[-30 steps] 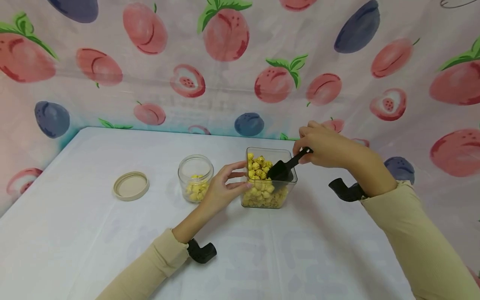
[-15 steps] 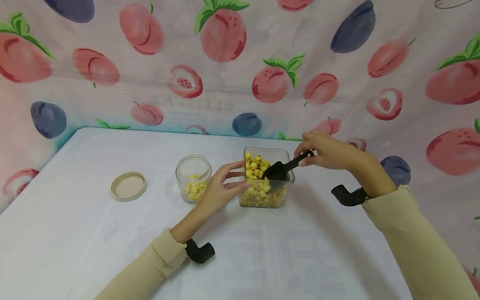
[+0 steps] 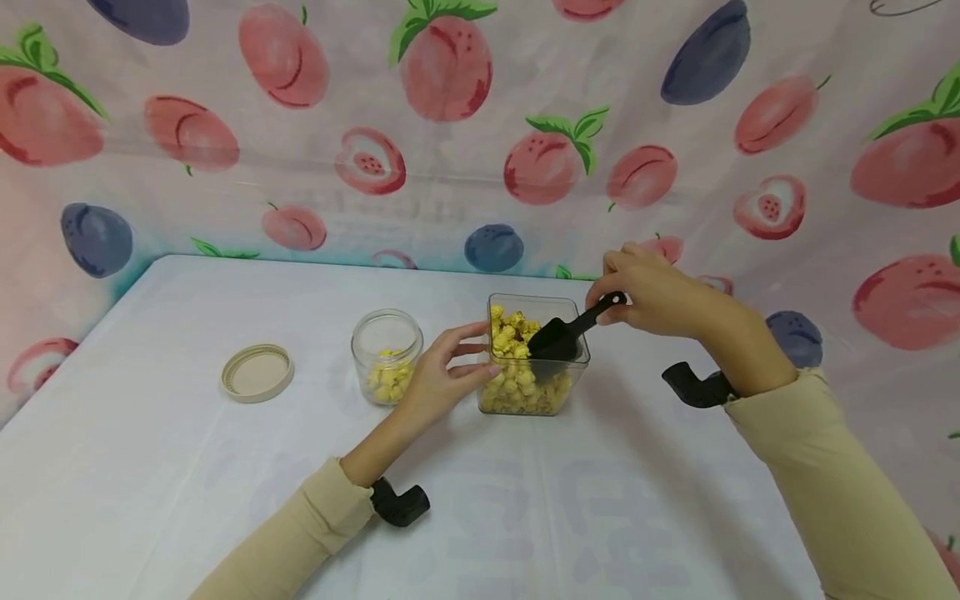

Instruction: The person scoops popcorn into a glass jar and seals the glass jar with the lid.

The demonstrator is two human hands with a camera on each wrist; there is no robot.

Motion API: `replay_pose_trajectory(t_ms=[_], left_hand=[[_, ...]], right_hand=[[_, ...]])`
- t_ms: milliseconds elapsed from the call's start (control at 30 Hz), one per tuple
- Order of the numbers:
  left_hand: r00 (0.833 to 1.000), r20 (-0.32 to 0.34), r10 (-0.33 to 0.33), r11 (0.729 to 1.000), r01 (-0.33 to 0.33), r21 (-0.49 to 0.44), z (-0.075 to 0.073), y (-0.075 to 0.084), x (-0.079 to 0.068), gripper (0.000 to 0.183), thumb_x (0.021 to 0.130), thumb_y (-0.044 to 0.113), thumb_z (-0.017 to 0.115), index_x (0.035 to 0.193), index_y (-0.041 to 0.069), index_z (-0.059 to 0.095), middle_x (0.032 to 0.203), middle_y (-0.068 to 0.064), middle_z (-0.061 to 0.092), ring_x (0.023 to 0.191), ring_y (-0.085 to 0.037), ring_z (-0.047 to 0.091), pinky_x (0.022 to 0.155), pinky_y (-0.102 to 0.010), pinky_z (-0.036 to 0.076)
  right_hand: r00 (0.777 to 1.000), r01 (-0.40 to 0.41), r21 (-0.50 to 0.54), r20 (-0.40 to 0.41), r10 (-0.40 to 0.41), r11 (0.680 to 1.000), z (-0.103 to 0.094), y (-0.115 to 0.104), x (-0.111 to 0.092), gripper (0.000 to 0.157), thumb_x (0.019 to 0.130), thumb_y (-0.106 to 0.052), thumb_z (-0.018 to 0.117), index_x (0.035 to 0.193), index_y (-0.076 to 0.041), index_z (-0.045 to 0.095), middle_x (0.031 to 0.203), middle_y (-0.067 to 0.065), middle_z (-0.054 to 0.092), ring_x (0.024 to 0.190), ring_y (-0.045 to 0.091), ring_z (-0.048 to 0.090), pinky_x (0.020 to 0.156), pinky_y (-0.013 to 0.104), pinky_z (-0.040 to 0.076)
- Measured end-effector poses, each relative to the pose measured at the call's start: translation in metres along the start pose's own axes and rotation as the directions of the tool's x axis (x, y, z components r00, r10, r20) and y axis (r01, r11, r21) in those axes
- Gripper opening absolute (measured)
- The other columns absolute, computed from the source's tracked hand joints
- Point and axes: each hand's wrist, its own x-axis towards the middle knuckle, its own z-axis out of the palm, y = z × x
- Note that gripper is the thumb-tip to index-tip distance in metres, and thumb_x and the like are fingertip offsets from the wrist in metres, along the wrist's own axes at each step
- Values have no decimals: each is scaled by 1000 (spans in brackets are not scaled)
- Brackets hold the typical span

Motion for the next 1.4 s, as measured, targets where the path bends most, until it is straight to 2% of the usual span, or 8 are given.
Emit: replay_pose_trajectory(t_ms=[100, 267, 567, 767, 867, 1000, 1167, 1400], left_hand=[[1000, -1, -1, 1000, 1, -3, 2, 1, -1, 55, 85, 10, 68, 136, 9, 46, 136, -8, 45, 120, -28, 50, 91, -32, 52], [1000, -5, -1, 1000, 1, -7, 4, 2, -2, 56, 85, 11, 68, 136, 9, 46, 136, -8, 45, 120, -29, 50, 91, -32, 52], [1000, -10, -2, 1000, 2, -5, 5, 0, -5, 56, 85, 11, 67, 136, 9, 45, 137, -6, 44, 120, -27, 50, 91, -30, 52], [1000, -17, 0, 1000, 0, -1, 7, 1, -6, 56, 85, 10, 67, 136, 8, 45, 137, -7, 44, 120, -27, 50, 90, -28, 52], [1000, -22, 4, 1000, -4, -4, 9, 1, -7, 56, 85, 10, 67, 136, 9, 45, 137, -7, 44, 120, -27, 50, 91, -31, 52], [1000, -13, 3, 1000, -3, -7, 11, 0, -7, 56, 85, 10, 68, 136, 10, 45, 137, -7, 44, 120, -27, 50, 91, -33, 52], [1000, -10, 12, 1000, -12, -8, 11, -1, -7, 55, 85, 11, 67, 136, 11, 46, 136, -7, 44, 120, -27, 51, 90, -31, 52], [999, -16, 28, 1000, -28, 0, 9, -2, -6, 54, 85, 11, 67, 135, 11, 46, 136, -7, 45, 120, -29, 50, 89, -27, 52]], right_hand=[[1000, 27, -11, 13, -27, 1000, 2, -3, 2, 13, 78, -13, 74, 90, -15, 72, 74, 0, 41, 76, 17, 35, 64, 29, 27], [998, 58, 33, 32, -59, 998, 8, 3, 1, 13, 78, -14, 73, 91, -13, 72, 72, 0, 39, 73, 16, 35, 64, 28, 26], [999, 22, 196, 22, -26, 980, 20, 19, -13, 12, 82, -17, 70, 91, -9, 71, 76, -3, 47, 75, 13, 40, 63, 27, 35], [998, 61, 135, -20, -58, 989, 20, 11, -10, 8, 81, -13, 71, 87, -9, 70, 73, -2, 45, 73, 14, 37, 64, 28, 30], [998, 58, 144, 15, -61, 988, 27, 5, -7, 7, 81, -14, 70, 86, -9, 70, 73, -2, 45, 73, 14, 37, 65, 29, 29], [998, 24, 184, 46, -33, 983, 37, -1, -7, 9, 84, -17, 69, 87, -9, 70, 75, -3, 48, 75, 14, 39, 66, 29, 31], [998, 16, 201, -56, -5, 979, 41, 0, -14, 11, 81, -13, 70, 90, -7, 70, 77, 0, 50, 73, 15, 41, 64, 29, 35], [997, -56, 234, -41, 68, 971, 52, 0, -19, 15, 83, -15, 69, 96, -6, 69, 79, 0, 50, 80, 17, 41, 68, 32, 27]])
